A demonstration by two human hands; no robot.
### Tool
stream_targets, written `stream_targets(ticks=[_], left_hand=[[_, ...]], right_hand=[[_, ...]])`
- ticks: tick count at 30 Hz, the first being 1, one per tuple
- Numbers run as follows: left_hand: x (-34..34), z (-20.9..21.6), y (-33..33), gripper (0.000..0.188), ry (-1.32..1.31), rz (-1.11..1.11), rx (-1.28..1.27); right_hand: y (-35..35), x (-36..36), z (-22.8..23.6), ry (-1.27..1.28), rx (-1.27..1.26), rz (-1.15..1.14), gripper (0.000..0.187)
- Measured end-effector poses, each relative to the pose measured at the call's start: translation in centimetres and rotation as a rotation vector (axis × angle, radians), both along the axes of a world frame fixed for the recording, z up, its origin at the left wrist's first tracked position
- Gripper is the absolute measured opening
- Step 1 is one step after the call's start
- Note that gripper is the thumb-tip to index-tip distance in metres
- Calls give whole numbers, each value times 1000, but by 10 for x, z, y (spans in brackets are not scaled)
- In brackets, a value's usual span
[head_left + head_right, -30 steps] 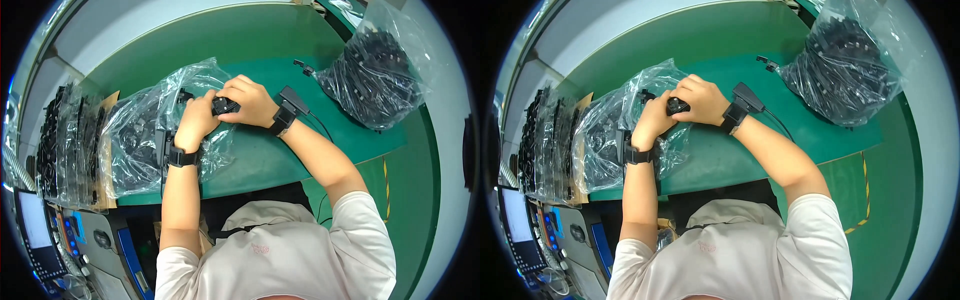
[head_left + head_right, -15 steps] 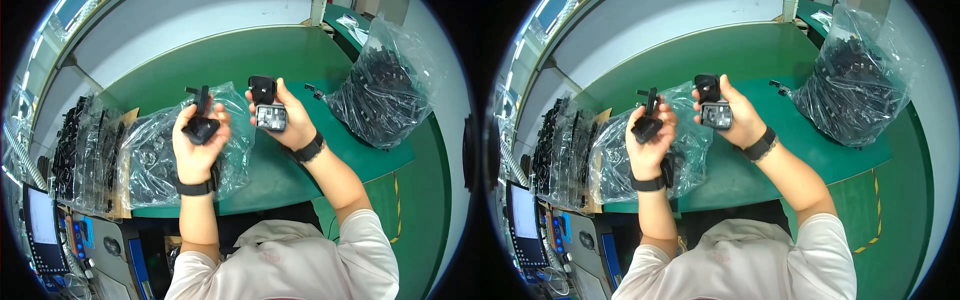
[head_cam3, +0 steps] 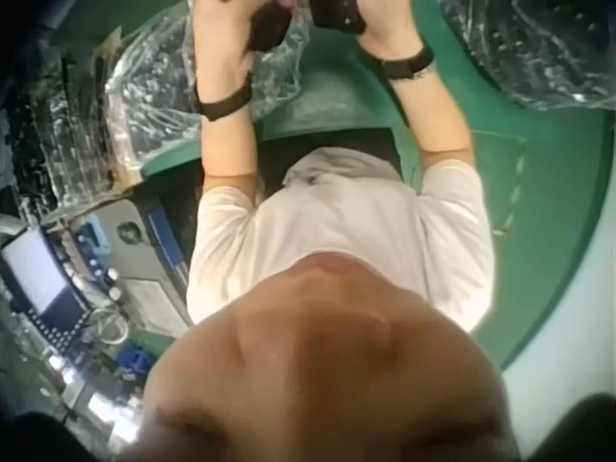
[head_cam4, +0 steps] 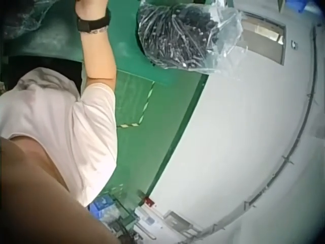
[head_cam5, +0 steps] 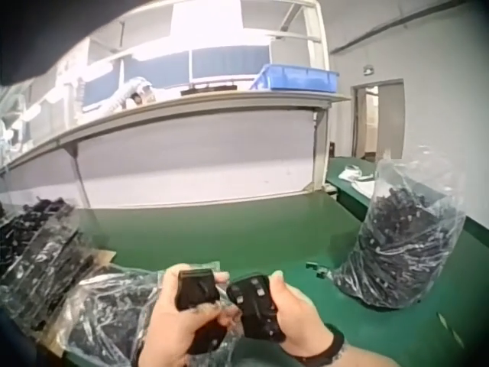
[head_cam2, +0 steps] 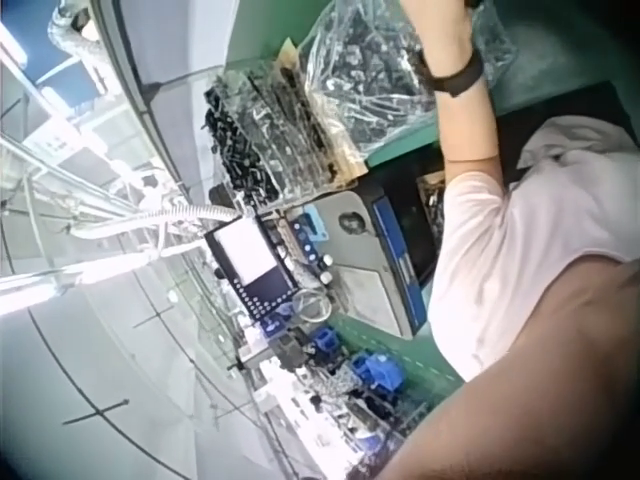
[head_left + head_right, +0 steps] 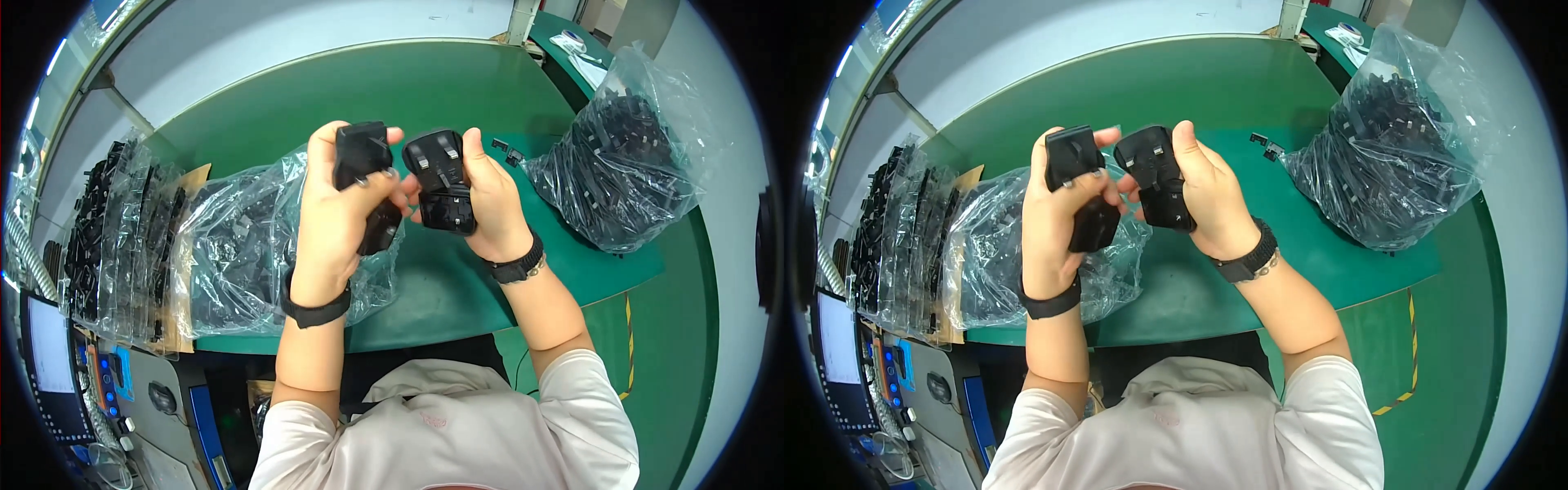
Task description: The person picks up a plug adapter from a plastic bag, turns it over by hand, and sets it down. They then reach into a larger bag to retrieve and inspect several more adapters one at a time.
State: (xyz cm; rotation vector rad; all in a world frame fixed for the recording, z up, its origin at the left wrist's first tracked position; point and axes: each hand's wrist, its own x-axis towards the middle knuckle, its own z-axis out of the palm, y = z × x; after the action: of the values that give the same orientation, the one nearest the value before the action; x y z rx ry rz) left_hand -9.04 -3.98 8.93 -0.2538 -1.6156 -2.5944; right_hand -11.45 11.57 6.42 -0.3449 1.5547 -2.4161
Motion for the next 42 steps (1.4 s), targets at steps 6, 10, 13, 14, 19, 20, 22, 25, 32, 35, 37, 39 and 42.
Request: stream_targets(ticks=[6,10,13,14,19,20,22,25,32,35,37,39,42], left_hand=[[6,-18,-4,44,8,156,-282],[0,-24,-16,46,-35,281,-323],[-4,-27,-29,43,17,370,-118],[-5,-28,-32,43,8,334,-84],[-7,-39,-14,39,-75,215,47],[-9,-43,-12,36,-133,166,90],[-9,-43,-7,29,-200,128,113],[-11,-45,2,28,-219,97,35],[-7,-50,17,44,-54,239,-340],[-11,-59,16,39,45,279,-369],[-12,-61,16,36,167,328,-358],[-9,-56,14,33,32,304,-397],[-11,-55,9,32,-13,372,-254]], right_hand=[[-8,5,-6,78,102,61,54],[-13,8,-5,-53,106,130,41],[-8,-2,-6,-125,-20,68,32],[0,-11,-12,-99,-189,54,26],[9,-23,-20,-44,-487,-32,26],[10,-24,-21,-37,-610,-20,29],[11,-24,-22,36,-584,-44,34],[7,-20,-18,147,-472,-46,46],[-8,-17,-28,516,186,-307,38],[-8,-18,-30,635,453,-499,37],[-8,-16,-26,614,450,-520,34],[-3,-18,-25,553,398,-543,31],[-1,-19,-23,531,280,-525,21]])
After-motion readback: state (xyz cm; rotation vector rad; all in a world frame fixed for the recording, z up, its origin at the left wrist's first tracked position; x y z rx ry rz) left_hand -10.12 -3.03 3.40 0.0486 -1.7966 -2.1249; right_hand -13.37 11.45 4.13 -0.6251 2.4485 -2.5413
